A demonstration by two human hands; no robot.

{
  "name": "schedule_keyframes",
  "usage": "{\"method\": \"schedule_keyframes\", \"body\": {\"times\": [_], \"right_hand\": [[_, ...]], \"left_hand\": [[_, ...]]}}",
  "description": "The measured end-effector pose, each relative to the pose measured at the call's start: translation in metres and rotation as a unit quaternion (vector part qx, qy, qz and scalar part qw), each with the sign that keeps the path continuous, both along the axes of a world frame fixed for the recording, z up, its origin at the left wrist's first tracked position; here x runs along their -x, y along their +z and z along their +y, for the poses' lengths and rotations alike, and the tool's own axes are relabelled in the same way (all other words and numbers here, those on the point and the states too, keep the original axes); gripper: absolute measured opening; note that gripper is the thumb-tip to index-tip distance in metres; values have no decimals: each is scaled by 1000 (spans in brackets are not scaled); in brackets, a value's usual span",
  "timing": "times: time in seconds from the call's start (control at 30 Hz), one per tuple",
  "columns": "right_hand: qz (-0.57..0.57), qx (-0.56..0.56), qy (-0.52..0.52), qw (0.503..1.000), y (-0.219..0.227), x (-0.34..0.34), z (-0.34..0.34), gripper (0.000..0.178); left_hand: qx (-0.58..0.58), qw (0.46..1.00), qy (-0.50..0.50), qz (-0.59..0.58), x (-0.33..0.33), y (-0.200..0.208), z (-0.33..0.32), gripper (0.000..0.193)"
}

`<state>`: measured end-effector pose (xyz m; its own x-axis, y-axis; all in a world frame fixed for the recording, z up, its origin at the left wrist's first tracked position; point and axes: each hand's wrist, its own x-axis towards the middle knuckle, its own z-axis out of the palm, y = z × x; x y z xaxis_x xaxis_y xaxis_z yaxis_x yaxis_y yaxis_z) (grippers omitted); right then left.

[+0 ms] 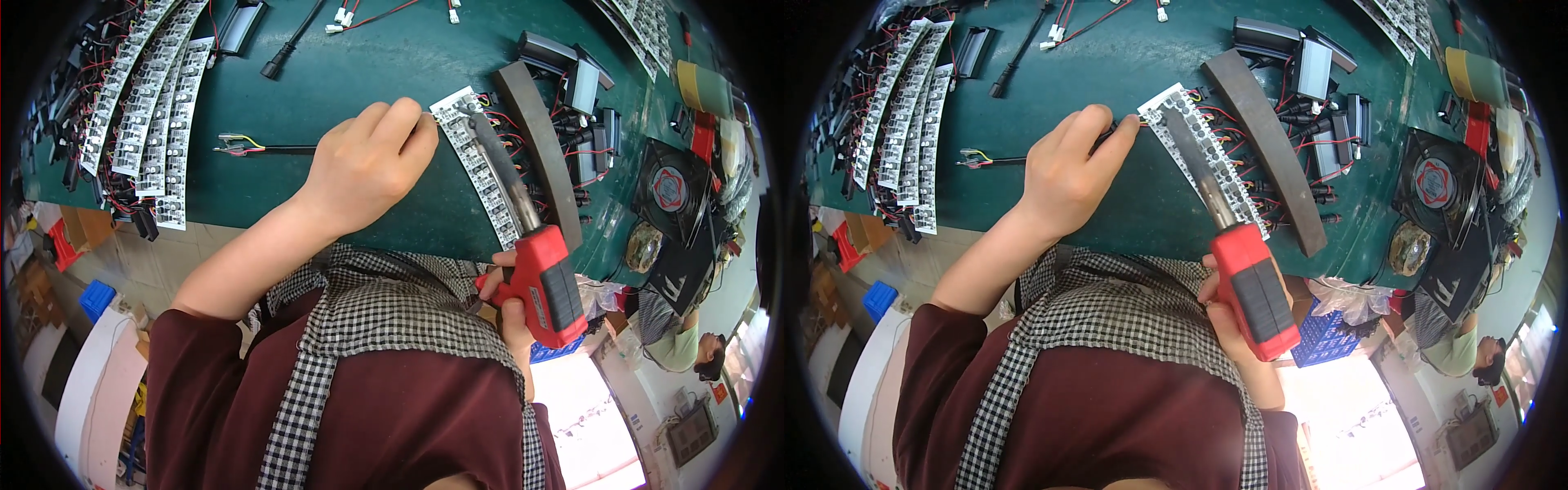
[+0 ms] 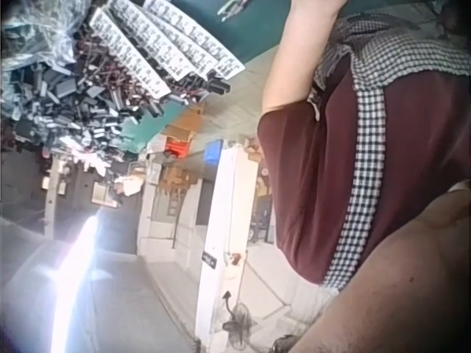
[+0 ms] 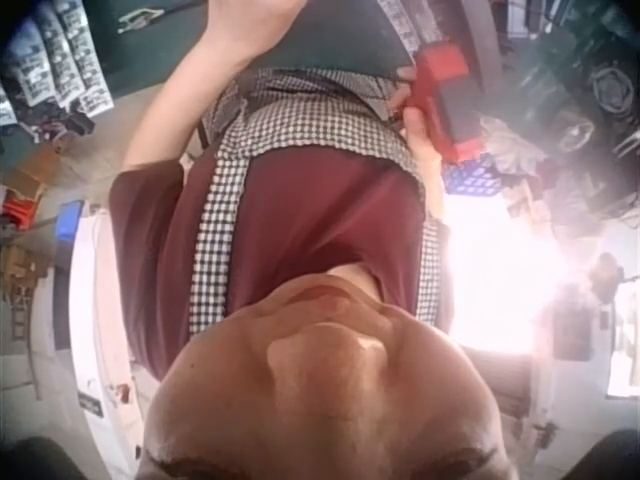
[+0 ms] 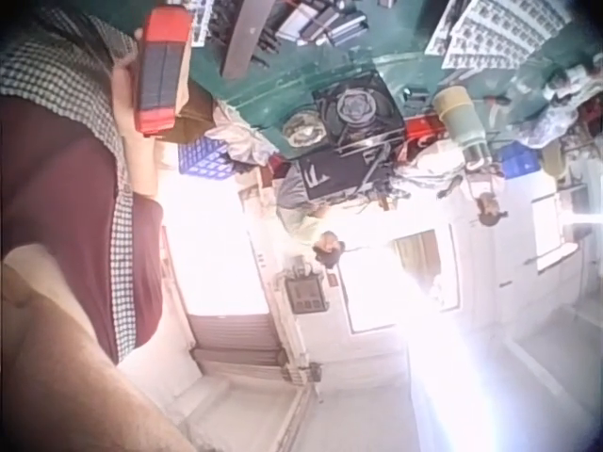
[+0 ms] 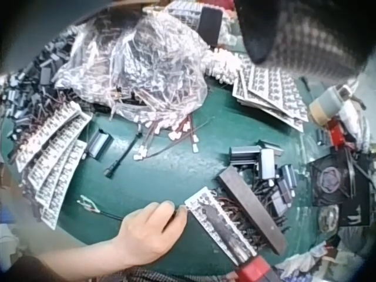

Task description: The person solders wire harnesses onto LED circuit board strips with a soldering iron and solder wire.

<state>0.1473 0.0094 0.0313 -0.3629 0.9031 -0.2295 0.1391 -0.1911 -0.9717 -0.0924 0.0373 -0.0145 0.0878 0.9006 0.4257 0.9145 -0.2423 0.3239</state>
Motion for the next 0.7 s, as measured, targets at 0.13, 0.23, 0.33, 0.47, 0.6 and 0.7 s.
{"method": "schedule_keyframes", "body": {"times": [0.13,0.23,0.33,0.47,0.6,0.7], "right_hand": [[-54,-4,-38,998,8,7,-2,68],[-46,5,-37,998,8,6,-4,69],[12,3,-30,999,1,-1,-4,60],[64,3,-24,998,-2,-4,-5,52],[-18,4,-24,1000,3,3,-5,64],[-22,10,-26,999,2,5,-4,61]], "left_hand": [[-74,997,5,35,1,-8,5,14],[-75,997,0,34,1,-8,4,15],[-84,996,6,27,1,-8,5,17],[-85,996,0,31,1,-9,5,18],[-75,997,-22,28,0,-7,3,19],[-81,996,-17,29,1,-8,3,19]]}}
